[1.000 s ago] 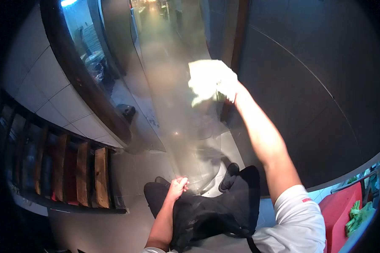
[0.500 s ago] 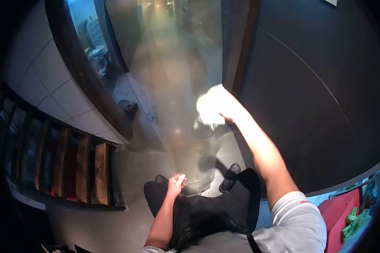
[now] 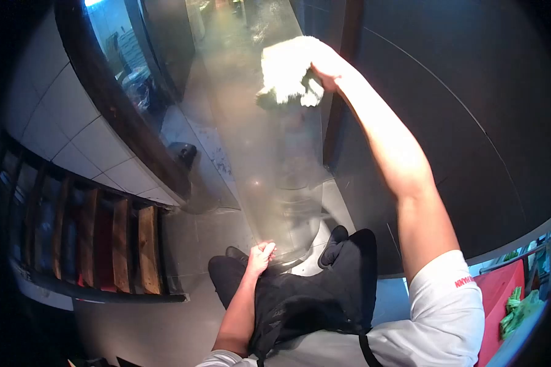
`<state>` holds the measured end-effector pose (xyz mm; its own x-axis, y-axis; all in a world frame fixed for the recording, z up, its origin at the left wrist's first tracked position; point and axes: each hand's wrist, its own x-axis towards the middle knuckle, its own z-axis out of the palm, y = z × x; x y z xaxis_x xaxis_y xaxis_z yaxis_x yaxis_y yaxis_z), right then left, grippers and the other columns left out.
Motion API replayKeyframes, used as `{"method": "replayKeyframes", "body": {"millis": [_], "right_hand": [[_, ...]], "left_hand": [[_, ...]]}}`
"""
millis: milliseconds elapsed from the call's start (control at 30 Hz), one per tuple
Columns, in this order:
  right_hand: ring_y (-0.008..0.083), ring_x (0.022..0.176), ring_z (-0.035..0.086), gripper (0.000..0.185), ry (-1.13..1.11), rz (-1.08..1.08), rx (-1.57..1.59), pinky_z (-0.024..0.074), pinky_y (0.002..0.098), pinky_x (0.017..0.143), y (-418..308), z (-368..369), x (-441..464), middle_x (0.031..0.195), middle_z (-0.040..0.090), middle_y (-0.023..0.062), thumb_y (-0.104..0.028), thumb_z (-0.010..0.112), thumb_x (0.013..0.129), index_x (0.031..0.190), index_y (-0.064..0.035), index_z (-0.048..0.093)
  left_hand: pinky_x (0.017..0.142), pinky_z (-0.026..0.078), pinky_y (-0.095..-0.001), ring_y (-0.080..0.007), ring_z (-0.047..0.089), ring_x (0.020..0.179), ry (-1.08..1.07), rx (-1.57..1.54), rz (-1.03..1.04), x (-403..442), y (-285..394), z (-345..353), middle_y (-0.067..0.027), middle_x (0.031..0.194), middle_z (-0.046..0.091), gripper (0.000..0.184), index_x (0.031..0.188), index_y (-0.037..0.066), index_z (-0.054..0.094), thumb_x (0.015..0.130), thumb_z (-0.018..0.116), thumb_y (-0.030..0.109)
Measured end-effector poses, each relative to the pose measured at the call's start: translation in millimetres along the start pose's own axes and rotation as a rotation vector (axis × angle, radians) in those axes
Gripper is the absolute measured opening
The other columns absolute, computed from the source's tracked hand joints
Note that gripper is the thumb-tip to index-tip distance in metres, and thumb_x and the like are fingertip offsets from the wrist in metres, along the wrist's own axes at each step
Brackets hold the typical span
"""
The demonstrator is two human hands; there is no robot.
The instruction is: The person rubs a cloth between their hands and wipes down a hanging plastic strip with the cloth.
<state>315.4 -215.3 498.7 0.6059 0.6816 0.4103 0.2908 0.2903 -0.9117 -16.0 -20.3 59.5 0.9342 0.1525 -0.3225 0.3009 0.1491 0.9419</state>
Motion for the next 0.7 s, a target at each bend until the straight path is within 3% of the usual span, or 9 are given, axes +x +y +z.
{"method": "replayKeyframes", "body": {"millis": [33,133,233,333,367,400,433,567,700], "right_hand": [[0.0162,0.099,0.065,0.029,-0.078,-0.109,0.117,0.0563,0.0351,0.082,-7.0,-0.5,12.0,0.109,0.069,0.0088,-0.014,0.068,0.09,0.117,-0.0033,0.065],[0.0167,0.099,0.065,0.031,0.298,0.114,-0.093,0.0542,0.0321,0.084,-5.4,38.1,-15.8,0.108,0.069,0.0094,0.005,0.062,0.086,0.115,-0.004,0.066],[0.0134,0.073,0.063,0.005,0.113,0.204,0.303,0.0528,0.0277,0.062,46.1,85.6,-85.8,0.081,0.064,0.0048,-0.001,0.058,0.089,0.092,-0.0024,0.063],[0.0135,0.072,0.065,0.014,0.154,0.336,0.458,0.0527,0.0276,0.062,160.1,110.9,-184.1,0.082,0.068,0.0065,-0.013,0.069,0.089,0.094,0.0003,0.068],[0.0146,0.073,0.066,0.018,0.034,0.312,0.043,0.053,0.0283,0.064,208.9,106.9,-220.7,0.084,0.073,0.0087,-0.012,0.069,0.088,0.096,0.0023,0.074],[0.0145,0.074,0.067,0.018,0.02,0.488,0.173,0.0531,0.0283,0.066,216.6,112.6,-250.0,0.085,0.074,0.0094,-0.012,0.069,0.087,0.096,0.0019,0.076],[0.0143,0.074,0.067,0.018,0.012,0.667,0.307,0.0531,0.0283,0.067,213.7,117.6,-266.5,0.086,0.075,0.0101,-0.011,0.069,0.086,0.096,0.0016,0.077],[0.0124,0.06,0.064,0.015,-0.052,0.298,-0.1,0.0509,0.0278,0.053,176.5,75.1,-206.7,0.074,0.072,0.0093,-0.01,0.07,0.085,0.092,0.0018,0.076],[0.0163,0.086,0.068,0.02,0.054,0.157,-0.029,0.0549,0.0304,0.078,26.2,51.1,-59.0,0.094,0.075,0.0107,-0.008,0.064,0.089,0.102,0.0026,0.074]], "left_hand": [[0.058,0.047,-0.0239,-0.0077,0.061,0.065,-0.007,0.008,0.004,-0.2,-0.5,-0.2,-0.0007,0.085,0.071,0.028,0.098,0.004,0.072,0.096,0.068,0.031],[0.058,0.048,-0.0244,-0.0086,0.062,0.064,0.036,-0.04,0.016,0.0,-3.4,1.5,-0.001,0.085,0.07,0.028,0.095,0.004,0.071,0.095,0.068,0.032],[0.058,0.048,-0.0246,-0.0097,0.062,0.063,0.081,-0.036,0.04,3.9,-7.3,-2.3,-0.0021,0.086,0.07,0.028,0.093,0.004,0.071,0.095,0.068,0.032],[0.059,0.049,-0.025,-0.0102,0.062,0.064,0.096,-0.02,0.049,2.9,-8.8,-4.3,-0.0029,0.087,0.07,0.029,0.093,0.003,0.071,0.094,0.068,0.032],[0.06,0.049,-0.0251,-0.0102,0.062,0.065,0.108,-0.025,0.059,4.8,-4.5,-5.9,-0.0031,0.087,0.07,0.029,0.093,0.003,0.071,0.094,0.068,0.032],[0.062,0.049,-0.0252,-0.0095,0.062,0.067,0.109,0.008,0.054,3.5,-0.6,-9.2,-0.0029,0.087,0.07,0.03,0.094,0.002,0.071,0.094,0.068,0.032],[0.062,0.048,-0.025,-0.0091,0.061,0.067,0.064,0.015,0.053,1.6,-4.9,-12.3,-0.0026,0.086,0.07,0.03,0.094,0.002,0.071,0.094,0.068,0.032],[0.06,0.046,-0.0241,-0.0074,0.06,0.066,-0.027,0.056,0.034,-6.1,3.6,-6.7,0.0,0.082,0.069,0.027,0.09,0.003,0.07,0.095,0.068,0.03],[0.059,0.048,-0.0247,-0.0078,0.062,0.066,-0.011,0.04,0.045,-6.5,-5.6,-2.7,0.0007,0.082,0.069,0.027,0.09,0.005,0.069,0.096,0.068,0.031]]}}
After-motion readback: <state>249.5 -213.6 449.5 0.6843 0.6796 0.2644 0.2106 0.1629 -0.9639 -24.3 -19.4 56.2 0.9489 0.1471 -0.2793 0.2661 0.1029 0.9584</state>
